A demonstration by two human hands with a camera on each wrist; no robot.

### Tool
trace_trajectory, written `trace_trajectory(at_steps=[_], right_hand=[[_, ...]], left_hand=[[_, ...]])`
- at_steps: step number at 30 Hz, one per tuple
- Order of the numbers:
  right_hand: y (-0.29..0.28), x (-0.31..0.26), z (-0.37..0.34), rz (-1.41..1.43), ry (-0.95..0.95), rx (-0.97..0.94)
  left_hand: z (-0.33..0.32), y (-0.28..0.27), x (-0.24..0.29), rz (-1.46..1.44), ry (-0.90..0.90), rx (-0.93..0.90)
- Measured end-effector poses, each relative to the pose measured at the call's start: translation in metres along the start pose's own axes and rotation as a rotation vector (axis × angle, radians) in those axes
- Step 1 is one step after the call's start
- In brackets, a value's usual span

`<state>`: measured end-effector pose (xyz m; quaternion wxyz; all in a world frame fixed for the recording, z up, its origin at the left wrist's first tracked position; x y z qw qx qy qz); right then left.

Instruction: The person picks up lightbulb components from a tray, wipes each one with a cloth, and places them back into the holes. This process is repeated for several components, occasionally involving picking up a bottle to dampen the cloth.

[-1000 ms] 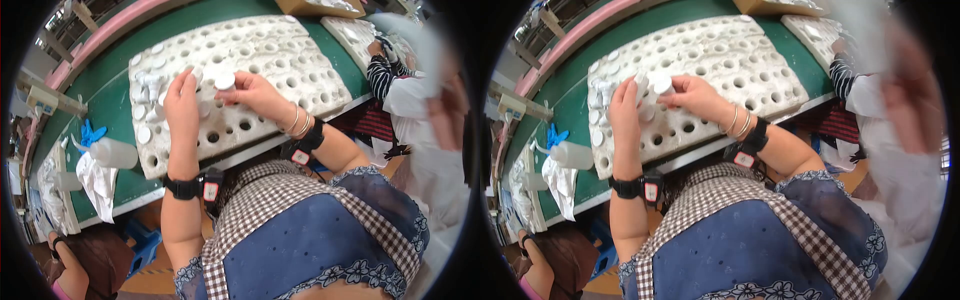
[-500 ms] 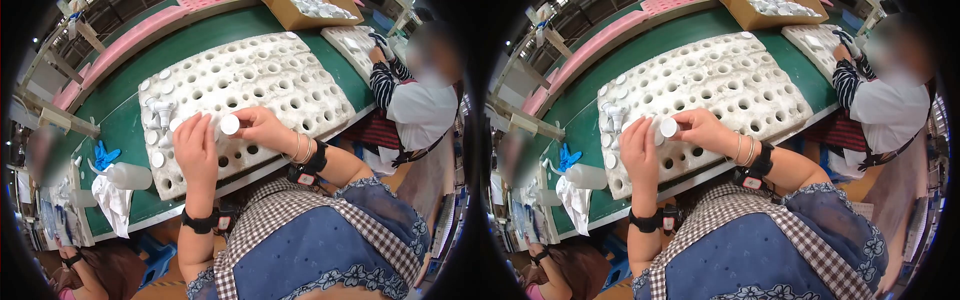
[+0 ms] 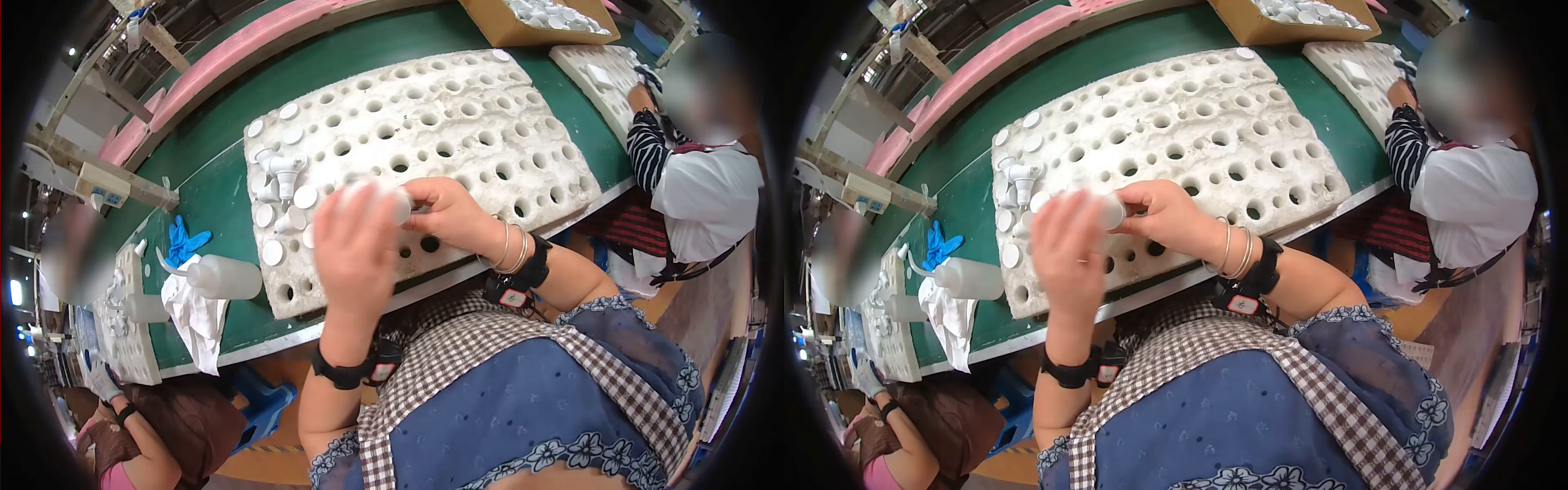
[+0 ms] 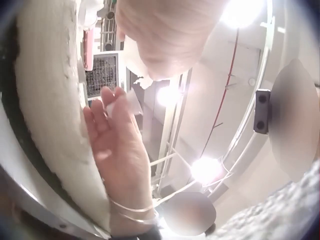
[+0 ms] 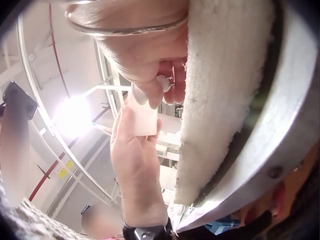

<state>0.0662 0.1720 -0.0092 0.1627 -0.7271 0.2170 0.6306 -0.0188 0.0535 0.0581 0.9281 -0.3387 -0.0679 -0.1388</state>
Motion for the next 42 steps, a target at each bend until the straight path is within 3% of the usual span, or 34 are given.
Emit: trace_trajectory(at_steps=[1,2,3,5,6,8,10,12,13,14,15,18,20,24,27,29,31,33,35,36,42], right_hand=[[-0.005,-0.001,-0.001,-0.191,0.016,0.031],[-0.006,-0.002,-0.001,-0.384,0.029,0.063],[-0.003,0.000,-0.001,-0.384,0.027,0.056],[0.002,-0.001,-0.001,-0.082,-0.032,0.057],[0.001,-0.003,-0.001,-0.174,-0.043,0.106],[-0.001,0.000,0.003,-0.306,-0.062,0.089],[0.005,-0.013,0.000,-0.417,-0.039,0.095],[0.007,-0.013,0.001,-0.587,-0.178,0.103],[0.011,-0.020,-0.004,-0.496,-0.214,0.091],[0.010,-0.022,-0.007,-0.511,-0.055,0.088],[0.010,-0.017,-0.010,-0.275,0.116,0.042],[0.001,0.008,-0.010,-0.042,0.108,0.027],[-0.008,0.016,-0.003,0.446,0.010,0.072],[-0.003,0.000,-0.002,0.752,0.108,0.021],[-0.010,-0.006,-0.002,0.514,0.102,0.012],[-0.016,0.005,0.005,-0.217,0.084,0.046],[-0.010,0.023,0.015,-0.265,-0.004,-0.024],[0.009,0.015,0.016,-0.314,-0.075,-0.055],[0.028,-0.009,0.003,-0.081,-0.021,0.024],[0.019,-0.011,0.002,-0.337,-0.093,0.093],[0.022,-0.025,-0.021,-0.484,-0.241,0.160]], left_hand=[[0.001,0.006,0.014,-0.016,0.129,-0.082],[0.000,0.009,0.012,-0.009,0.122,-0.074],[-0.005,0.012,0.002,-0.003,0.118,-0.073],[-0.007,0.005,-0.031,0.080,-0.064,0.021],[-0.011,-0.001,-0.035,0.043,-0.126,0.044],[-0.011,-0.007,-0.021,0.077,-0.040,0.071],[-0.010,-0.003,-0.006,-0.065,0.047,0.087],[-0.012,0.001,-0.002,-0.062,0.015,0.044],[-0.015,0.004,-0.005,-0.076,-0.018,0.071],[-0.019,0.004,-0.009,-0.101,-0.056,0.096],[-0.021,0.002,-0.014,-0.135,-0.084,0.124],[-0.014,-0.004,-0.008,-0.174,-0.081,0.174],[-0.011,-0.005,-0.005,-0.227,-0.068,0.195],[-0.014,-0.010,-0.008,-0.247,-0.082,0.223],[-0.020,-0.019,-0.014,-0.243,-0.140,0.253],[-0.024,-0.017,-0.012,-0.158,-0.120,0.248],[-0.022,-0.018,-0.001,-0.064,-0.006,0.250],[-0.019,-0.024,0.001,-0.062,-0.041,0.211],[-0.019,-0.024,0.000,-0.089,-0.064,0.169],[-0.021,-0.024,-0.002,-0.093,-0.096,0.155],[-0.027,-0.021,-0.003,-0.136,-0.135,0.094]])
Point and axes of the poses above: each hand's wrist, its own z-axis towards the middle knuckle, its own y-axis out of the palm, x = y × z, the point moved 6 cm from there along z, towards the middle knuckle, and after that the axes turned 12 degrees about y, right-handed, at the moved point
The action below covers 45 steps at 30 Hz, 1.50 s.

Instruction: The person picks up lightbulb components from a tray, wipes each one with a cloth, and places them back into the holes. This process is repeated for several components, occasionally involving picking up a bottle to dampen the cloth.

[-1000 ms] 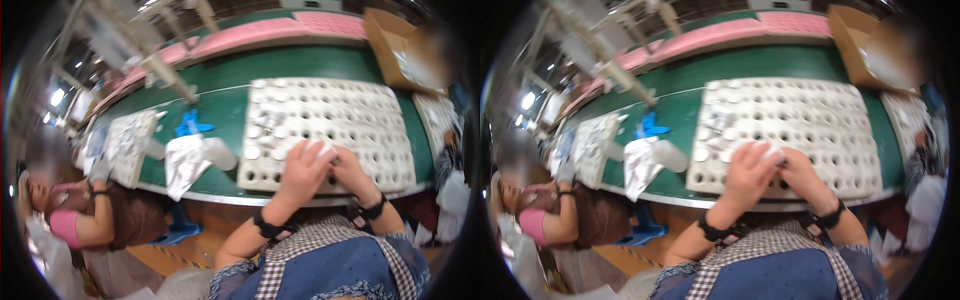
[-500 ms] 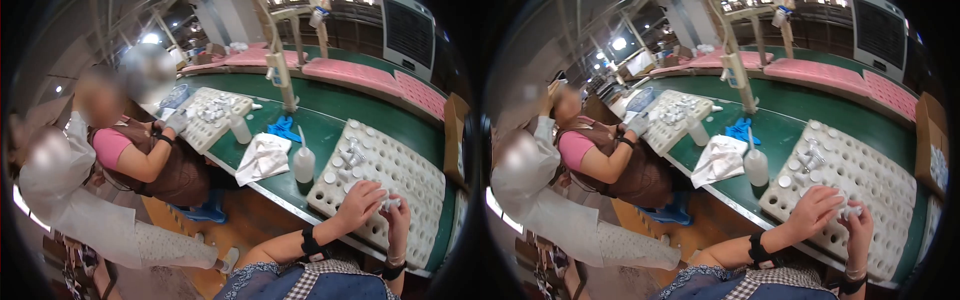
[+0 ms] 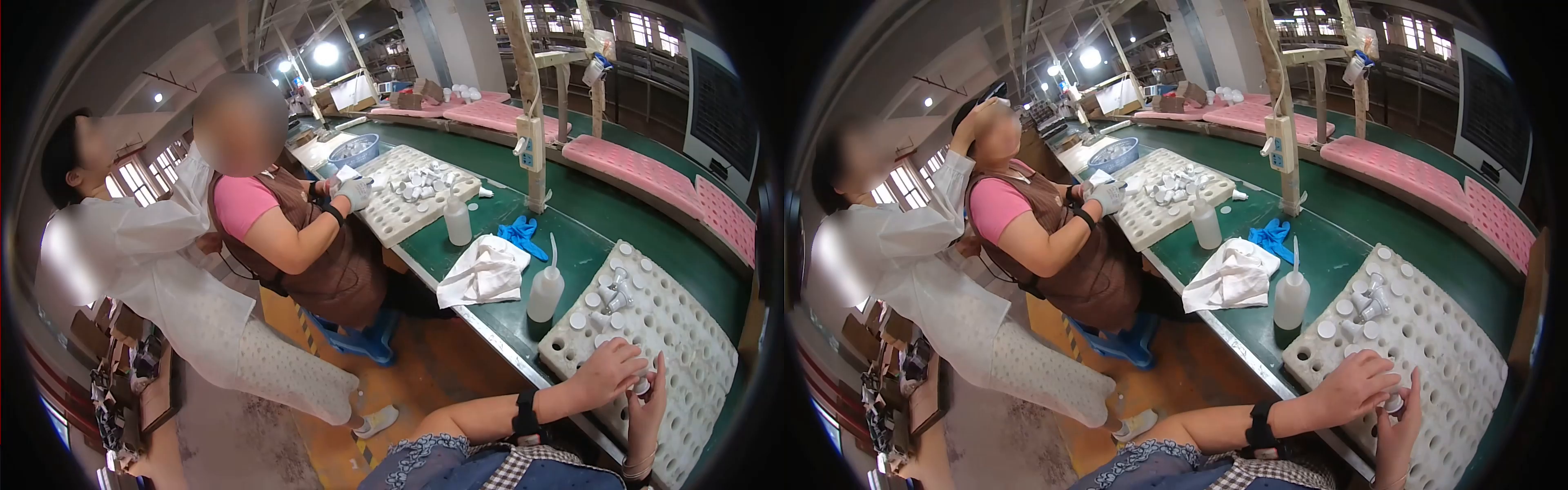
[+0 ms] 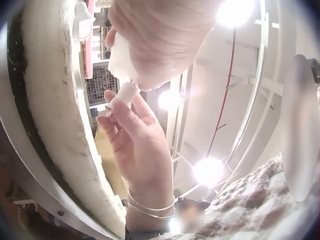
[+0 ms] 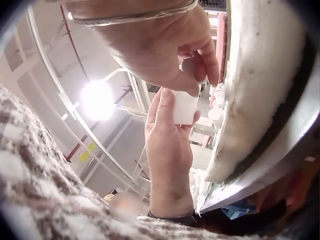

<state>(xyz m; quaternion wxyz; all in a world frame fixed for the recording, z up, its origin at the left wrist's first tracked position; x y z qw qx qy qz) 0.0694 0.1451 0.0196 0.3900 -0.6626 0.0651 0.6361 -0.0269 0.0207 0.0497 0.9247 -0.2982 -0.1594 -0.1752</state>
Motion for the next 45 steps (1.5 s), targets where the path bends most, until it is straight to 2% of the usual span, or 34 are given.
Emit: trace_trajectory(at_steps=[2,4,5,7,9,11,13,15,16,17,19,22,23,25,27,29,30,31,32,33,34,35,39,41,42,43,44,45], right_hand=[[0.000,-0.002,-0.002,-0.016,0.009,-0.030],[0.000,0.001,-0.002,-0.025,0.019,-0.054],[-0.001,0.002,-0.003,-0.020,-0.042,-0.062],[-0.001,-0.003,-0.006,-0.013,-0.102,-0.074],[-0.001,-0.009,-0.011,0.022,-0.007,-0.099],[-0.001,-0.011,-0.014,0.064,0.003,-0.099],[-0.002,-0.012,-0.019,0.098,0.032,-0.079],[0.003,-0.013,-0.018,0.532,0.184,-0.196],[0.003,-0.003,-0.019,0.624,0.305,-0.176],[0.000,0.003,-0.020,0.624,0.320,-0.163],[0.005,0.014,-0.020,0.866,0.465,-0.341],[0.004,0.011,-0.021,0.908,0.489,-0.270],[0.003,0.012,-0.021,0.963,0.502,-0.263],[0.003,0.010,-0.020,0.949,0.512,-0.267],[0.006,0.007,-0.019,0.937,0.525,-0.277],[0.006,0.003,-0.019,0.740,0.466,-0.227],[0.008,0.008,-0.021,0.741,0.472,-0.225],[0.007,0.013,-0.021,0.594,0.375,-0.202],[0.006,0.014,-0.020,0.447,0.277,-0.178],[0.005,0.016,-0.020,0.449,0.282,-0.176],[0.001,0.010,-0.019,0.207,0.159,-0.111],[-0.001,0.004,-0.019,-0.034,0.035,-0.046],[-0.001,0.002,-0.017,-0.144,-0.041,-0.003],[0.000,0.015,-0.016,0.204,0.173,-0.058],[0.000,0.015,-0.015,0.205,0.177,-0.058],[0.002,0.020,-0.014,0.478,0.292,-0.119],[0.006,0.023,-0.014,0.752,0.405,-0.180],[0.005,0.021,-0.012,0.753,0.406,-0.179]], left_hand=[[0.000,0.001,0.003,-0.006,0.004,-0.001],[0.001,-0.007,0.018,0.129,0.168,0.161],[0.000,-0.006,0.018,0.130,0.167,0.162],[-0.003,0.004,0.010,0.068,0.053,-0.003],[-0.002,0.004,-0.001,0.044,-0.002,-0.063],[-0.003,0.008,-0.012,0.003,-0.054,-0.120],[-0.004,0.001,-0.015,-0.019,0.015,0.144],[0.005,-0.002,0.003,-0.063,0.004,0.154],[0.009,-0.001,0.016,-0.018,0.095,0.136],[0.012,-0.003,0.027,0.030,0.184,0.119],[0.014,-0.001,0.024,0.008,0.184,0.049],[0.005,0.016,-0.009,-0.208,-0.078,0.019],[0.005,0.018,-0.006,-0.215,-0.076,0.014],[0.001,0.022,-0.009,-0.533,-0.260,0.021],[-0.001,0.024,-0.014,-0.539,-0.337,-0.022],[0.000,0.023,-0.018,-0.548,-0.414,-0.065],[-0.002,0.024,-0.021,-0.660,-0.540,-0.061],[-0.006,0.027,-0.023,-0.771,-0.667,-0.055],[-0.009,0.032,-0.025,-0.773,-0.670,-0.057],[-0.009,0.032,-0.029,-0.660,-0.564,-0.006],[-0.007,0.029,-0.029,-0.546,-0.458,0.044],[-0.008,0.031,-0.029,-0.547,-0.460,0.041],[-0.008,0.031,-0.032,-0.587,-0.507,0.062],[-0.011,0.033,-0.034,-0.612,-0.534,0.044],[-0.011,0.028,-0.035,-0.460,-0.455,0.092],[-0.008,0.020,-0.032,-0.308,-0.374,0.138],[-0.006,0.017,-0.032,-0.309,-0.374,0.135],[0.001,0.009,-0.020,-0.184,-0.145,0.129]])
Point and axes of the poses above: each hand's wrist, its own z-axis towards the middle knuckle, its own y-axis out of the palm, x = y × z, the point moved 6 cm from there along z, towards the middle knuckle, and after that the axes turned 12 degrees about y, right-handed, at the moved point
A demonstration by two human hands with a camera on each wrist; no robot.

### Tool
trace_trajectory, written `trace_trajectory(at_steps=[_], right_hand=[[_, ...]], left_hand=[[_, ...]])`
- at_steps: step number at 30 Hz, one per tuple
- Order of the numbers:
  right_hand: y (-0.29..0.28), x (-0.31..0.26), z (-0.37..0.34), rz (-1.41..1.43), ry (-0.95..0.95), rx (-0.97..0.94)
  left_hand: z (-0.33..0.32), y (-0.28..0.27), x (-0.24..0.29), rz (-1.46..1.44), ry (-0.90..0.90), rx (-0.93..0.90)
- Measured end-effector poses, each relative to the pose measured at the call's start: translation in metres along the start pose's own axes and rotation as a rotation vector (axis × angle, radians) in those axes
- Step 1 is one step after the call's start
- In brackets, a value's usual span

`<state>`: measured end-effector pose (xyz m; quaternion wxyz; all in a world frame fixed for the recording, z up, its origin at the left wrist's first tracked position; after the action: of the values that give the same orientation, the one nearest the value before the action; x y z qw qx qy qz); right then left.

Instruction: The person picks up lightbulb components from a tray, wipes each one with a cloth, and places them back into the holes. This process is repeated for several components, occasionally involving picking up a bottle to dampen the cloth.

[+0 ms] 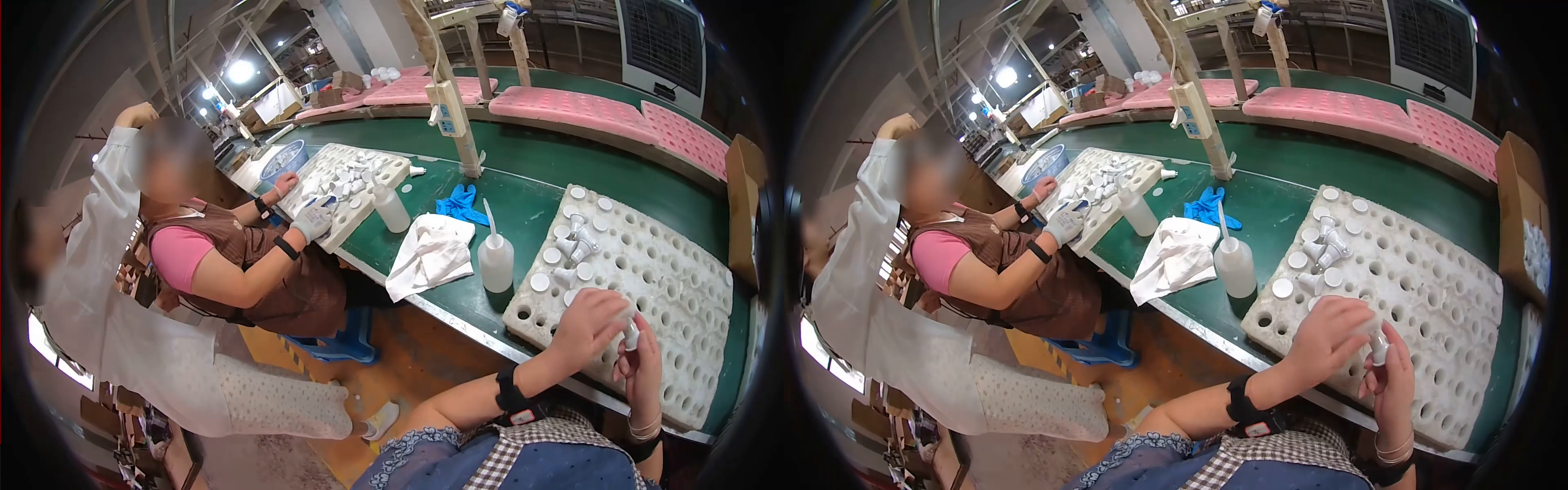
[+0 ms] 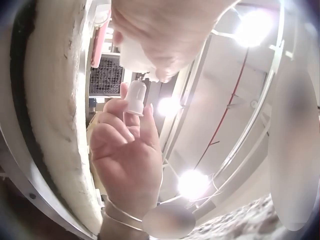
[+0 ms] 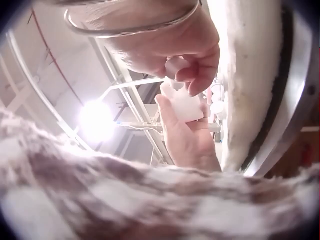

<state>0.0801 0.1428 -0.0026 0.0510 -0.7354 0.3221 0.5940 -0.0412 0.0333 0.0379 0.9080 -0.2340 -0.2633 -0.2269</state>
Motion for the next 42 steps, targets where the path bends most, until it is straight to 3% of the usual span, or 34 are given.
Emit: trace_trajectory(at_steps=[1,3,5,7,11,13,14,16,18,19,20,22,23,24,25,26,27,28,29,30,31,32,35,37,38,40,42], right_hand=[[0.001,0.003,0.001,0.131,0.095,-0.008],[-0.012,0.025,0.008,0.263,0.259,-0.042],[-0.011,0.022,0.005,0.268,0.293,-0.010],[-0.007,0.017,0.001,0.277,0.317,0.027],[0.002,0.007,-0.005,0.236,0.275,-0.025],[0.002,0.005,-0.004,0.214,0.280,-0.036],[0.007,0.004,-0.004,0.199,0.292,-0.108],[0.010,0.008,-0.005,0.187,0.302,-0.168],[0.004,0.000,-0.007,-0.317,-0.027,0.058],[0.019,-0.016,-0.016,-0.531,-0.181,0.102],[0.018,-0.019,-0.016,-0.532,-0.174,0.118],[0.027,-0.031,-0.021,-0.952,-0.467,0.200],[0.026,-0.032,-0.020,-1.005,-0.527,0.212],[0.023,-0.029,-0.019,-0.999,-0.532,0.215],[0.012,-0.020,-0.014,-0.776,-0.359,0.189],[0.002,-0.011,-0.009,-0.551,-0.191,0.163],[-0.002,-0.012,-0.007,-0.548,-0.197,0.168],[-0.008,-0.003,-0.003,-0.273,-0.040,0.082],[-0.009,0.007,-0.001,0.003,0.118,-0.006],[-0.010,0.007,-0.001,0.004,0.119,-0.005],[-0.008,0.008,-0.002,0.114,0.144,-0.060],[-0.006,0.009,-0.003,0.224,0.168,-0.114],[0.002,0.002,-0.010,0.202,0.192,-0.095],[0.005,-0.003,-0.012,0.187,0.205,-0.105],[0.005,-0.005,-0.012,0.179,0.206,-0.112],[0.007,-0.007,-0.012,0.167,0.205,-0.124],[0.012,-0.006,-0.012,0.105,0.232,-0.176]], left_hand=[[0.002,-0.002,0.016,0.111,0.234,-0.019],[0.004,-0.001,0.034,0.195,0.332,-0.058],[0.001,0.005,0.039,0.270,0.433,-0.096],[0.002,0.008,0.014,0.156,0.233,-0.125],[0.000,0.006,0.006,-0.023,0.090,-0.065],[0.001,0.012,0.009,-0.127,-0.021,-0.167],[-0.001,0.014,0.008,-0.133,-0.024,-0.167],[-0.006,0.016,-0.006,-0.218,-0.206,-0.124],[-0.006,0.017,-0.009,-0.205,-0.230,-0.119],[-0.009,0.018,-0.014,-0.251,-0.324,-0.091],[-0.011,0.018,-0.017,-0.298,-0.420,-0.061],[-0.011,0.023,-0.016,-0.339,-0.466,-0.106],[-0.012,0.023,-0.017,-0.327,-0.448,-0.100],[-0.011,0.022,-0.018,-0.310,-0.427,-0.092],[-0.013,0.021,-0.020,-0.307,-0.421,-0.097],[-0.011,0.019,-0.017,-0.246,-0.291,-0.088],[-0.007,0.016,-0.012,-0.188,-0.160,-0.078],[-0.004,0.015,-0.009,-0.189,-0.155,-0.081],[0.002,0.013,0.010,-0.029,0.071,-0.116],[0.004,0.014,0.029,0.132,0.295,-0.149],[0.004,0.015,0.038,0.208,0.362,-0.144],[0.004,0.016,0.036,0.206,0.360,-0.146],[0.001,0.017,0.012,0.209,0.279,-0.189],[0.000,0.009,-0.006,0.104,0.109,-0.067],[0.000,0.010,-0.003,0.106,0.114,-0.064],[-0.001,0.014,-0.002,-0.215,-0.041,-0.079],[0.000,0.016,0.001,-0.238,-0.136,-0.116]])
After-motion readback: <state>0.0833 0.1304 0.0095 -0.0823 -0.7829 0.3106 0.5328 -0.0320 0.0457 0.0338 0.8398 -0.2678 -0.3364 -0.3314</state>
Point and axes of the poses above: each hand's wrist, its own z-axis towards the middle knuckle, its own y-axis out of the palm, x = y × z, the point moved 6 cm from there along z, towards the middle knuckle, and after that the axes turned 12 degrees about y, right-handed, at the moved point
